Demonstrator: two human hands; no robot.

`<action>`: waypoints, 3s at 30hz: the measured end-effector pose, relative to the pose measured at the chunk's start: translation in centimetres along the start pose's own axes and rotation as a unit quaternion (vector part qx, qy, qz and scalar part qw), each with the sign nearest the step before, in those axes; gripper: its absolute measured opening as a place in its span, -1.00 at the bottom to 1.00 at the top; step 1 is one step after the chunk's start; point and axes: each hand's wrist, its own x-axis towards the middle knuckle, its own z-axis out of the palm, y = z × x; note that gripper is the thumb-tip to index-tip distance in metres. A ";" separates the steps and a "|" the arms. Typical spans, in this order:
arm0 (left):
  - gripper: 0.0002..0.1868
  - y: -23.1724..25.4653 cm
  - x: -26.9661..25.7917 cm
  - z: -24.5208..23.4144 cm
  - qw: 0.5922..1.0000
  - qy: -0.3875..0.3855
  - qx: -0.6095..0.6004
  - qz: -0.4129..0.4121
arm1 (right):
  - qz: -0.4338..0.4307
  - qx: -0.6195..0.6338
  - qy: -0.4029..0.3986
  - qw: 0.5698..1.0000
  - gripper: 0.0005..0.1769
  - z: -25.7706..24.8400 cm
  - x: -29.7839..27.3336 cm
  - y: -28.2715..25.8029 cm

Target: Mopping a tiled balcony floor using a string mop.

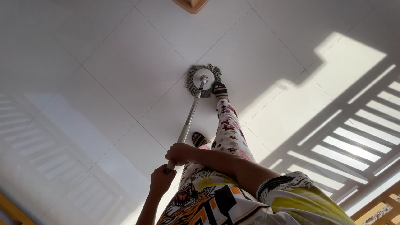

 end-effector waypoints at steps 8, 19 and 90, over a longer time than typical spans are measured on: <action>-0.85 17.0 17.2 4.7 0.987 -0.034 0.043 0.154 | 0.153 -0.070 0.134 0.977 -0.79 -8.2 -8.8 18.9; -0.60 36.1 23.6 6.7 0.987 -0.097 0.077 0.103 | 0.223 0.008 0.284 0.932 -0.55 -12.4 -17.1 34.5; -0.76 -1.0 13.9 -20.6 0.977 -0.202 0.059 -0.023 | 0.279 0.059 0.198 0.938 -0.71 -7.4 17.7 -1.6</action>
